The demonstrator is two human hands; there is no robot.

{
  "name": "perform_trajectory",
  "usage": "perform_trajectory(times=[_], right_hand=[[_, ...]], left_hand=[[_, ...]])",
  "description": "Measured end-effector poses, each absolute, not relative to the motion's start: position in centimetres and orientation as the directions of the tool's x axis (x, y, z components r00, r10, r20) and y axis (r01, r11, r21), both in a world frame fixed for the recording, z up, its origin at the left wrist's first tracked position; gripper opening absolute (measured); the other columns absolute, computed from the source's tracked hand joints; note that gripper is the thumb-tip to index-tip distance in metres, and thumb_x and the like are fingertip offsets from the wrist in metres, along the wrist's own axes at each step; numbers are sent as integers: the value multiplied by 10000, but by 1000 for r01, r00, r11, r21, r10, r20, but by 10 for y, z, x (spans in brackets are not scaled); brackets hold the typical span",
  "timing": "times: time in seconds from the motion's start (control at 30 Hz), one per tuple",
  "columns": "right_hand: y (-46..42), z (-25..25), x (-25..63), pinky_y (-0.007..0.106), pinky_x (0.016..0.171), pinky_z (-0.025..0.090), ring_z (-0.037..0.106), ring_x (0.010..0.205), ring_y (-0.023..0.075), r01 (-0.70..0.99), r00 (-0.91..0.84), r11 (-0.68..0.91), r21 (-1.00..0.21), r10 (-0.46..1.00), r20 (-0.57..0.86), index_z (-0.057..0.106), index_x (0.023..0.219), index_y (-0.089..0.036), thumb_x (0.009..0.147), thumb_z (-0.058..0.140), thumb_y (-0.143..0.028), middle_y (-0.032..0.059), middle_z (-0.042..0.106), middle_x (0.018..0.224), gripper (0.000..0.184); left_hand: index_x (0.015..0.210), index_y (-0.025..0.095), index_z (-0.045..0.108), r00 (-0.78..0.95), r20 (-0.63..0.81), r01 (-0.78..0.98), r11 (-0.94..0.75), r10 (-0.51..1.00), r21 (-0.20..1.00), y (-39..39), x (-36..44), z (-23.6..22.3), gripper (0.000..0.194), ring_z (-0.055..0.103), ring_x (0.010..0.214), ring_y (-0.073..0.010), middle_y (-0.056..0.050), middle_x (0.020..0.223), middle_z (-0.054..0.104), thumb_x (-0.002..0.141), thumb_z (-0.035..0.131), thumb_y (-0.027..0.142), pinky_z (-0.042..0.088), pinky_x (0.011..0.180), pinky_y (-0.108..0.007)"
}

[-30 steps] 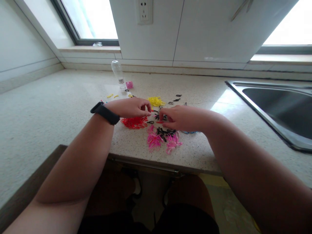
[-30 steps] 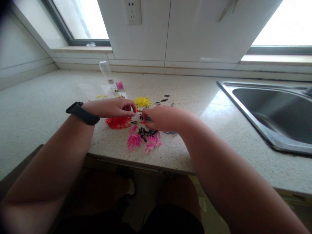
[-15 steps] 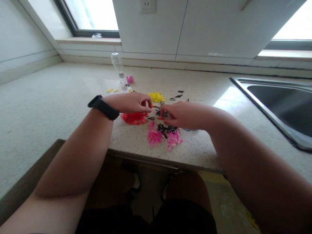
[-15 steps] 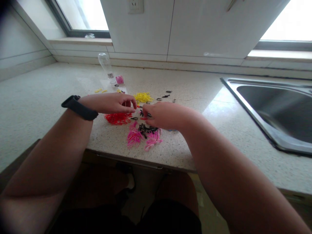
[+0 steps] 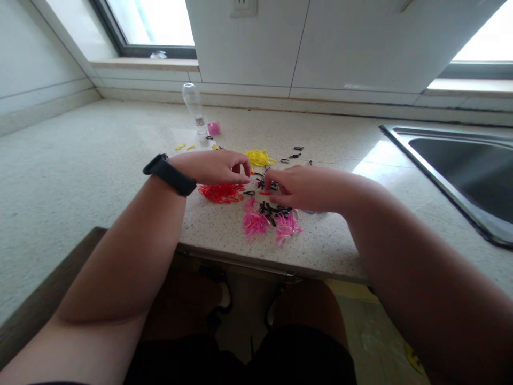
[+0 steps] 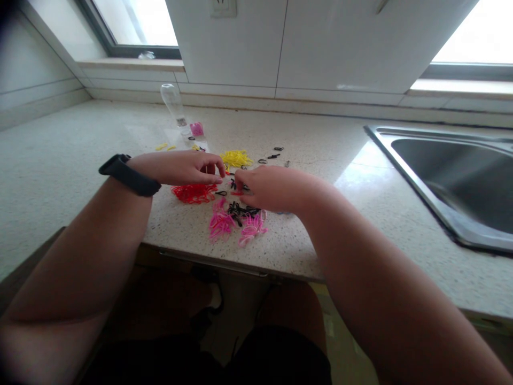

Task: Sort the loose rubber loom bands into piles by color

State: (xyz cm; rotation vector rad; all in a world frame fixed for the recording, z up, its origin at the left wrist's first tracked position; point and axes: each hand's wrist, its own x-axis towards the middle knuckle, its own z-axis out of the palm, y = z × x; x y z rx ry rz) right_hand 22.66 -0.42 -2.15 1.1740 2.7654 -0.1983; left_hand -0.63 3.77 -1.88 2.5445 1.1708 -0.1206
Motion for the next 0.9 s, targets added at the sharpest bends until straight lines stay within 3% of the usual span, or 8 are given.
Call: perform_trajectory(times=[0.9], right_hand=[[-10, -16, 224, 339, 594, 333, 582, 684, 216, 743, -662, 669, -42, 723, -196, 585, 1090, -225, 937, 436, -530, 94, 696, 844, 373]], left_hand=[[1221, 179, 606, 635, -257, 772, -594, 728, 225, 34, -5, -15, 515, 609, 860, -193, -78, 1036, 693, 864, 480, 527, 405, 752, -275]])
